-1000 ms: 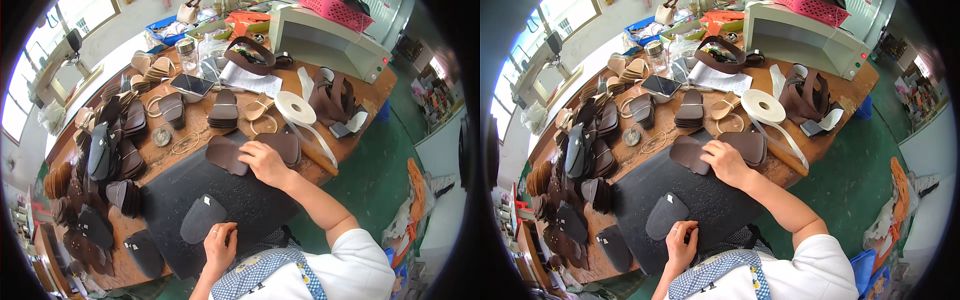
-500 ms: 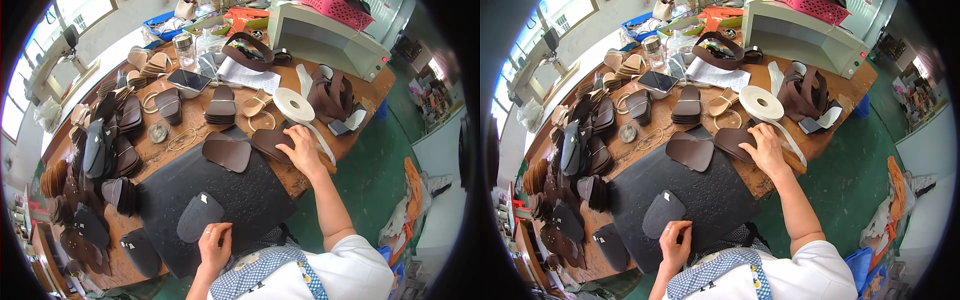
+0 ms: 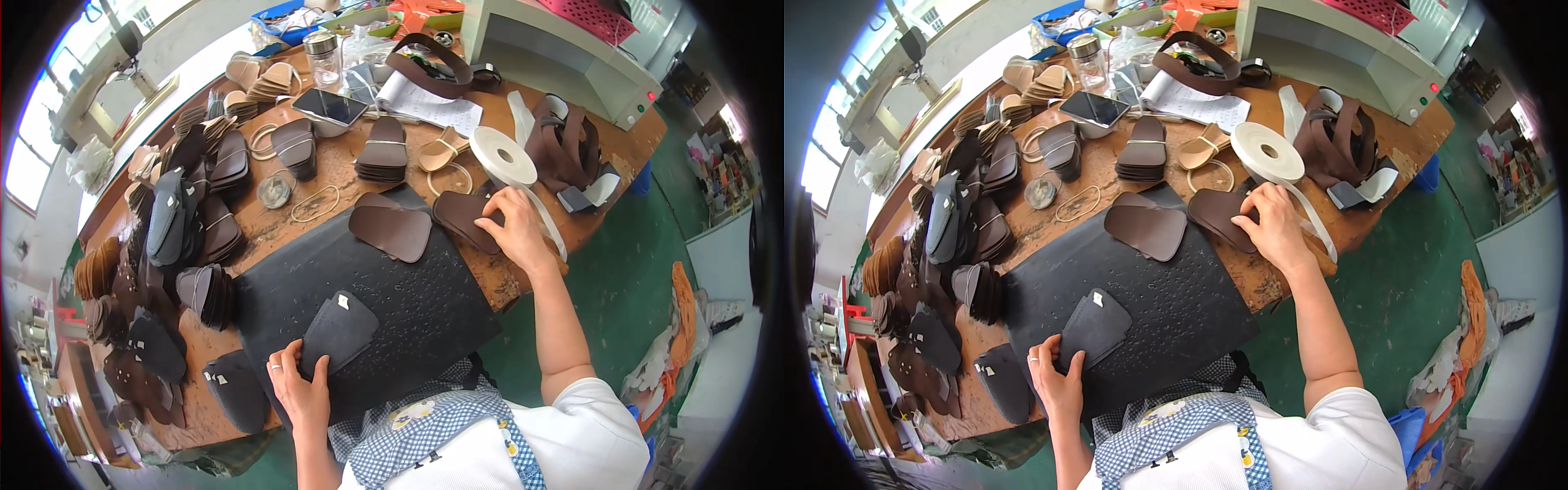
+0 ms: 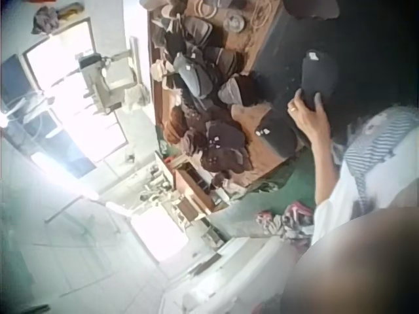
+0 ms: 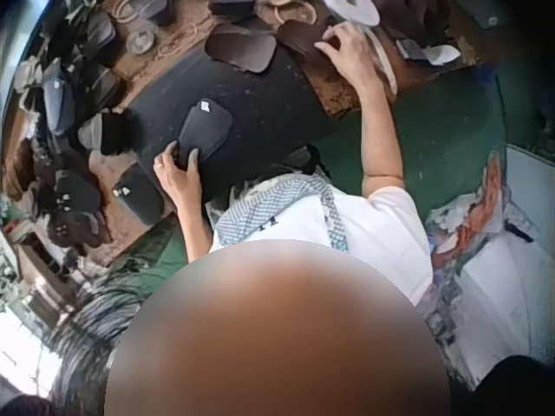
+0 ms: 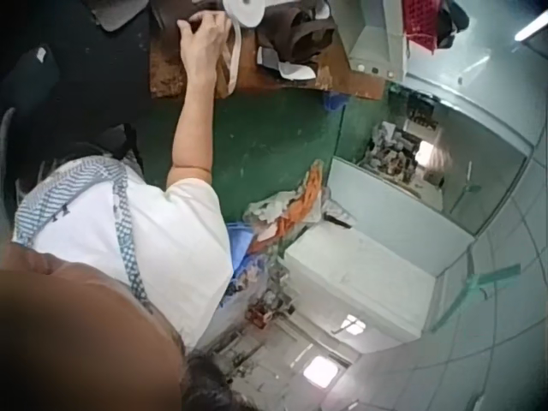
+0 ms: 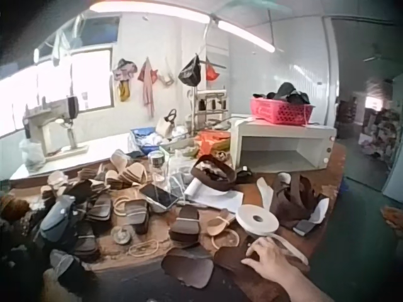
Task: Preparing and organizing cut leather components for shoe assembly at a workbench.
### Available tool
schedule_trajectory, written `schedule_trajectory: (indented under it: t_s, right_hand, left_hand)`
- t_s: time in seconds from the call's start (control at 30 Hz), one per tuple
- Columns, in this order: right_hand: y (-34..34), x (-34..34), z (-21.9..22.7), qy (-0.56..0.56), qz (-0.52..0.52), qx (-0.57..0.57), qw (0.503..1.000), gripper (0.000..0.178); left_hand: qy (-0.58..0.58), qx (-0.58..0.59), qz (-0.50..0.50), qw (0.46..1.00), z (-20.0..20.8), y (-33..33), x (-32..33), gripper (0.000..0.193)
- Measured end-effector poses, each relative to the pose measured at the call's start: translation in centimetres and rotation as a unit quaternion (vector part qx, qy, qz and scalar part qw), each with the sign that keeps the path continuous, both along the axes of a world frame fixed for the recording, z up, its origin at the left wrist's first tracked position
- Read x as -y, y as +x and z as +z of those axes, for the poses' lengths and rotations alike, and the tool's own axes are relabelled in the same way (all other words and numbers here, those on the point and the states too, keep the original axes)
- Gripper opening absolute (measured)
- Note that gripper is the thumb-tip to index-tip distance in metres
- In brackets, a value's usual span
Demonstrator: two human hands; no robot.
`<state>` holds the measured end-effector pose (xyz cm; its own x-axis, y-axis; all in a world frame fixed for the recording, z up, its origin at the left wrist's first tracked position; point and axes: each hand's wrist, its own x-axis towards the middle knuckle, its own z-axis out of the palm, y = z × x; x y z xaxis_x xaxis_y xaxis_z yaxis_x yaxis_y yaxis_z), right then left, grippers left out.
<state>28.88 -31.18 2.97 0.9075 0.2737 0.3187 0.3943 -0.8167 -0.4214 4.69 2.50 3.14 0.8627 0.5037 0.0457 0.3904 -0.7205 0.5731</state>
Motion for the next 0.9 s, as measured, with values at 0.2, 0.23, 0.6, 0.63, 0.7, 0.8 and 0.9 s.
schedule_trajectory:
  t_s: [0.2,0.23,0.6,0.63,0.7,0.8,0.9]
  right_hand:
    - [0.2,0.4,-0.2,0.012,-0.021,-0.013,1.000,0.037]
    - [0.2,0.3,-0.3,0.015,-0.019,-0.011,1.000,0.037]
    - [-0.6,0.2,-0.7,0.029,-0.027,0.033,0.999,0.028]
    - [-0.5,0.1,-0.8,0.027,-0.017,0.038,0.999,0.027]
    - [-0.1,0.4,-1.0,0.026,-0.007,0.038,0.999,0.027]
    - [0.0,-0.3,-0.4,0.042,-0.004,-0.005,0.999,0.029]
    - [0.4,0.1,-0.9,0.059,-0.013,-0.056,0.997,0.033]
  left_hand:
    - [0.021,0.048,0.008,0.999,-0.1,0.0,0.4,0.044]
    - [0.007,0.058,0.006,0.998,-0.2,0.0,0.3,0.044]
    - [-0.044,0.112,-0.005,0.993,-1.7,0.0,0.8,0.045]
    - [-0.102,0.092,0.011,0.991,-1.5,0.2,0.7,0.046]
    - [-0.086,0.091,0.007,0.992,-1.5,0.5,0.5,0.047]
    - [-0.044,0.106,0.011,0.993,-2.4,1.1,-0.4,0.050]
    - [-0.085,0.132,0.020,0.987,-1.0,1.9,-0.2,0.050]
